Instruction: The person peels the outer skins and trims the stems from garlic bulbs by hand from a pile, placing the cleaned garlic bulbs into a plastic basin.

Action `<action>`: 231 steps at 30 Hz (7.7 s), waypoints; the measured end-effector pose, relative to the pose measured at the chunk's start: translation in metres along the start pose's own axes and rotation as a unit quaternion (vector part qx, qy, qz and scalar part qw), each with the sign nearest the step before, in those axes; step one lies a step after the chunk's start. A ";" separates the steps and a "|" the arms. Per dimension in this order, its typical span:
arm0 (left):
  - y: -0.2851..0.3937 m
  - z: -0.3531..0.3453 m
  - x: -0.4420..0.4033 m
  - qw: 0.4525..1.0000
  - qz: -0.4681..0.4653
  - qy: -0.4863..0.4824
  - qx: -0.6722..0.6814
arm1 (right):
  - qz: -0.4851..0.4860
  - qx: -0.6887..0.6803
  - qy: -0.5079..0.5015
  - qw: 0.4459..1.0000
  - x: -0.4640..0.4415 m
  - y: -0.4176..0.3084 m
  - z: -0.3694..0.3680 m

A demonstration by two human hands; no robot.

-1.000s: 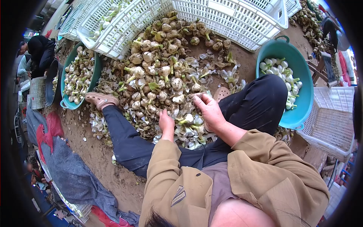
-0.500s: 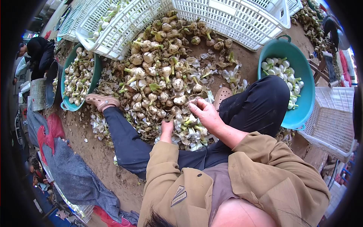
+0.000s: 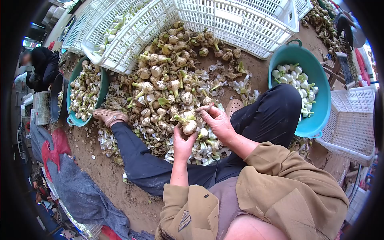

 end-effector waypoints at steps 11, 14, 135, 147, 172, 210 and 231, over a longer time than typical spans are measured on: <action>0.051 -0.057 0.028 0.975 -0.157 0.021 -0.154 | 0.042 0.005 -0.023 0.999 0.016 -0.008 -0.010; 0.049 -0.066 0.031 0.970 -0.183 0.039 -0.156 | 0.060 -0.045 0.013 0.997 0.023 -0.006 -0.011; 0.303 -0.084 0.128 0.863 -0.198 -0.175 -0.431 | 0.403 0.260 0.384 0.789 0.071 -0.268 0.190; 0.296 -0.120 0.119 0.624 -0.309 -0.341 -0.632 | -0.032 -0.082 -0.023 0.996 0.026 -0.106 -0.042; -0.130 0.062 -0.058 0.786 0.067 0.013 -0.614 | -0.051 0.286 -0.007 0.957 -0.004 0.048 0.002; 0.043 -0.006 0.021 0.975 -0.213 0.060 0.022 | -0.272 -0.186 -0.044 0.943 0.019 0.005 -0.012; 0.140 0.001 0.053 0.727 -0.408 0.005 -0.552 | -0.272 -0.056 -0.102 0.955 0.028 0.003 -0.023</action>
Point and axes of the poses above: each hand's wrist, its own x-axis away from the middle knuckle, its own z-axis out of the back of the hand, y = z × x, the point moved 3 cm from there along -x, towards the middle knuckle, and after that the axes turned 2 degrees about -x, right-handed, at the moved point
